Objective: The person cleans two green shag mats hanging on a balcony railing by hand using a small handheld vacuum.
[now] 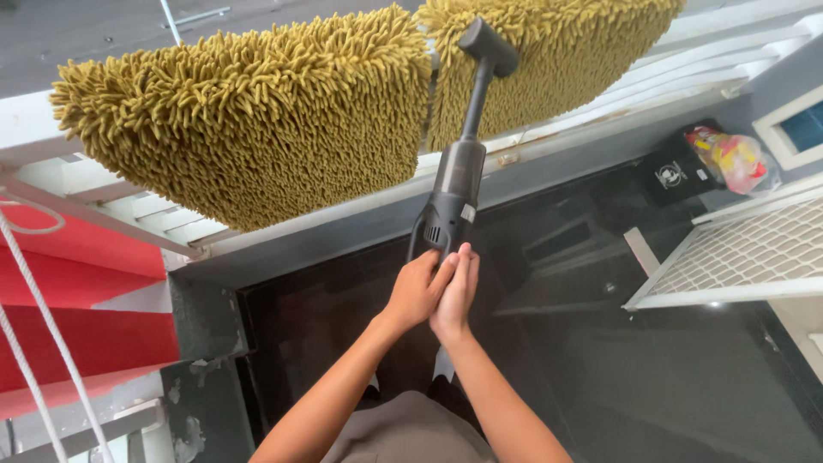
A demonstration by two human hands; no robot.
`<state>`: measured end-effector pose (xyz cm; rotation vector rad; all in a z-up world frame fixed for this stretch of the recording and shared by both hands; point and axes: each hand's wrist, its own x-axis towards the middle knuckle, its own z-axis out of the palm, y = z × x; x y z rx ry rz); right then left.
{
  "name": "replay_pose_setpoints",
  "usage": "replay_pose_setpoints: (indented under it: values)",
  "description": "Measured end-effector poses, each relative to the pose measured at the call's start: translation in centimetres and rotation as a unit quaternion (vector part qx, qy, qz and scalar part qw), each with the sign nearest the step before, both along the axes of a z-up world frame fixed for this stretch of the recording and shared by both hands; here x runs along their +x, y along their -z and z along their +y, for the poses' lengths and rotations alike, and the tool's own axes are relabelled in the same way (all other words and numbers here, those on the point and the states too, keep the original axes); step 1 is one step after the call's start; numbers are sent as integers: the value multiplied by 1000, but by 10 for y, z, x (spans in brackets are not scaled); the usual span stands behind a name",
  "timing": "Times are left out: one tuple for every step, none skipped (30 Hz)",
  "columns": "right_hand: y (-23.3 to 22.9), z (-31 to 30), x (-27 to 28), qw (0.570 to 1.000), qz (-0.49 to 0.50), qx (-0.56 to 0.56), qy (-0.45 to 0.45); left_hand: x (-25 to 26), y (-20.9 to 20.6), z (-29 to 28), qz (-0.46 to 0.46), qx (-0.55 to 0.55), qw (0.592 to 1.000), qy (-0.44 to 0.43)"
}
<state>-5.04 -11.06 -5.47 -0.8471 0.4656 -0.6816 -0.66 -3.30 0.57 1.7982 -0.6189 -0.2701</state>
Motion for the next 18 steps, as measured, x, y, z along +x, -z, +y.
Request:
replay_pose_setpoints:
  values:
    - [-10, -10, 4, 1000, 16, -20, -2, 4, -3, -10, -4, -34, 999, -9]
    - [-21, -20, 8, 999, 31, -40, -4, 7, -8, -19, -8, -68, 997, -18]
    - [-33, -29, 10, 996, 9, -80, -26, 13, -13, -27, 40, -112, 993, -4]
    - [-45, -39, 12, 992, -14, -119, -47, 19, -20, -36, 88, -156, 984, 12]
    - [-55, -45, 13, 984, -37, -158, -72, 23, -28, -41, 135, -200, 970, 23]
    - [-64, -51, 9, 976, -41, -197, -84, 23, -35, -45, 180, -196, 964, 17]
    - [-71, -56, 1, 966, -44, -235, -97, 22, -43, -48, 224, -192, 955, 10]
    - [-76, -60, -4, 954, -48, -273, -109, 20, -50, -51, 269, -189, 945, 4]
    - [-77, -61, -6, 941, -53, -321, -95, 18, -55, -54, 292, -182, 939, 1]
    - [-77, -61, -9, 925, -58, -368, -80, 15, -58, -56, 315, -176, 933, -3]
    - [-77, -63, -8, 907, -64, -412, -66, 14, -60, -59, 338, -169, 926, -9]
    - [-79, -70, -2, 907, -48, -414, -56, 17, -61, -65, 299, -180, 937, -3]
    - [-80, -78, 6, 908, -29, -415, -46, 21, -60, -74, 260, -189, 947, 4]
    - [-83, -85, 15, 908, -11, -416, -36, 25, -59, -82, 221, -196, 955, 11]
    - [-88, -93, 25, 927, 6, -371, -46, 31, -60, -90, 204, -199, 959, 6]
    - [-95, -101, 36, 944, 24, -325, -56, 40, -62, -98, 186, -202, 962, 2]
    - [-101, -106, 38, 957, 46, -279, -66, 43, -63, -104, 172, -205, 964, -1]
    - [-107, -109, 34, 955, 68, -277, -77, 41, -63, -107, 199, -189, 962, -7]
